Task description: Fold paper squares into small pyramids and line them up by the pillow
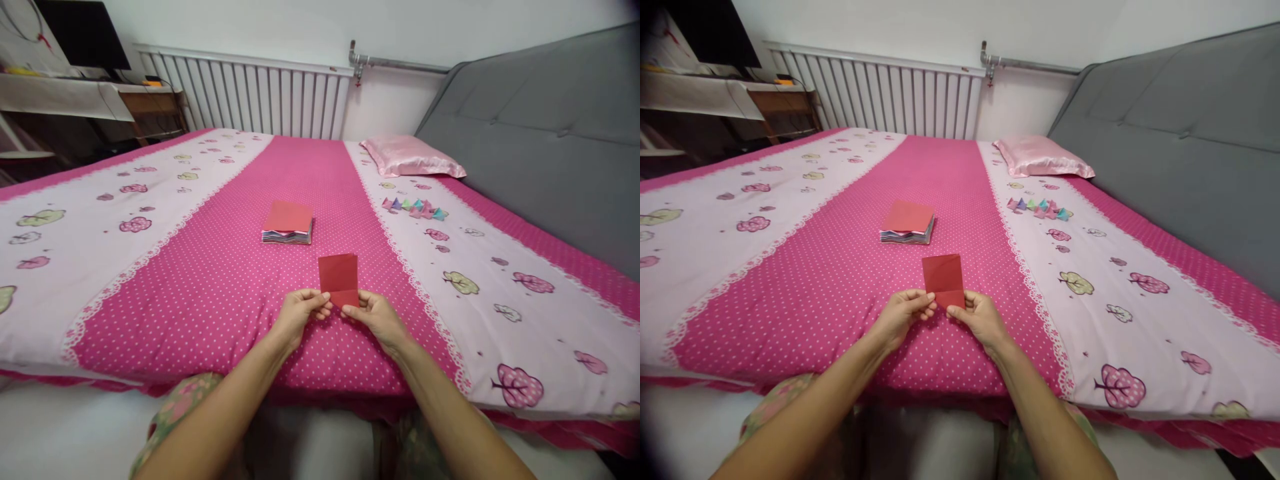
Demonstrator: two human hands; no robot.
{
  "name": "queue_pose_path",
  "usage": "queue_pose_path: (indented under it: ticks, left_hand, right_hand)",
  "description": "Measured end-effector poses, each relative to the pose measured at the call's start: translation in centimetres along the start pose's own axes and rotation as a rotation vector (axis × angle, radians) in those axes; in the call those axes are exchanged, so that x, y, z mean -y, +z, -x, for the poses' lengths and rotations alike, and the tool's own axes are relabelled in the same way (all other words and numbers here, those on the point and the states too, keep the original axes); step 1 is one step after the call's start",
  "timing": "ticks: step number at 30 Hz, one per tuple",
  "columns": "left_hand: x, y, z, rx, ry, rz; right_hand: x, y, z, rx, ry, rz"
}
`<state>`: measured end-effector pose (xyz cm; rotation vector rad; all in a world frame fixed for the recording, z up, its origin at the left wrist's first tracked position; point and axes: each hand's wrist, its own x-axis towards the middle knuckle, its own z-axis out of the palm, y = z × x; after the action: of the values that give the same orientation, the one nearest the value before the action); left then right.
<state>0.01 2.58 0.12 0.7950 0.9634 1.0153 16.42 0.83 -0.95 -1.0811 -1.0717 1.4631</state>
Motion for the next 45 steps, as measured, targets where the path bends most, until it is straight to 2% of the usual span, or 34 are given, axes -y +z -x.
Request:
queue_pose_path:
  ticks: [6, 13, 18, 22, 26, 29, 32, 35, 37, 41, 45]
  left_hand:
    - [-0.5, 0.2, 0.1, -0.055, -0.060, 0.049]
    - [-0.8, 0.1, 0.0, -0.093, -0.161, 0.210]
    - [-1.5, 0.4, 0.3, -0.033, -0.292, 0.355]
    - [-2.3, 0.2, 0.6, 0.063, -0.334, 0.421]
    - [-2.5, -0.2, 0.7, 0.135, -0.203, 0.383]
    - [-2.1, -0.2, 0.5, 0.082, -0.006, 0.253]
    - [-1.5, -0.2, 0.3, 0.045, 0.149, 0.125]
    - [-1.0, -0.2, 0.3, 0.048, 0.190, 0.050]
    - [-0.8, -0.2, 0.3, 0.051, 0.194, 0.030]
    - [-0.7, -0.2, 0.3, 0.043, 0.205, 0.032]
    - [-0.7, 0.0, 0.2, 0.026, 0.225, 0.053]
  right_hand:
    - [0.0, -0.1, 0.0, -0.039, 0.080, 0.011]
    - [0.1, 0.0, 0.2, 0.005, 0.082, -0.005]
    - [-0.2, 0.1, 0.1, 0.034, 0.057, 0.009]
    - [-0.5, -0.1, -0.3, 0.049, -0.034, 0.070]
    - [-0.3, -0.2, -0.4, -0.077, -0.250, 0.261]
    - [-0.1, -0.2, -0.2, -0.215, -0.416, 0.423]
    - [-0.3, -0.1, 0.2, -0.239, -0.491, 0.516]
    - [-0.7, 0.0, 0.4, -0.185, -0.499, 0.523]
    - [-0.7, 0.2, 0.6, -0.169, -0.491, 0.448]
    - [-0.2, 0.5, 0.8, -0.236, -0.484, 0.314]
    - [-0.3, 0.1, 0.9, -0.276, -0.628, 0.545]
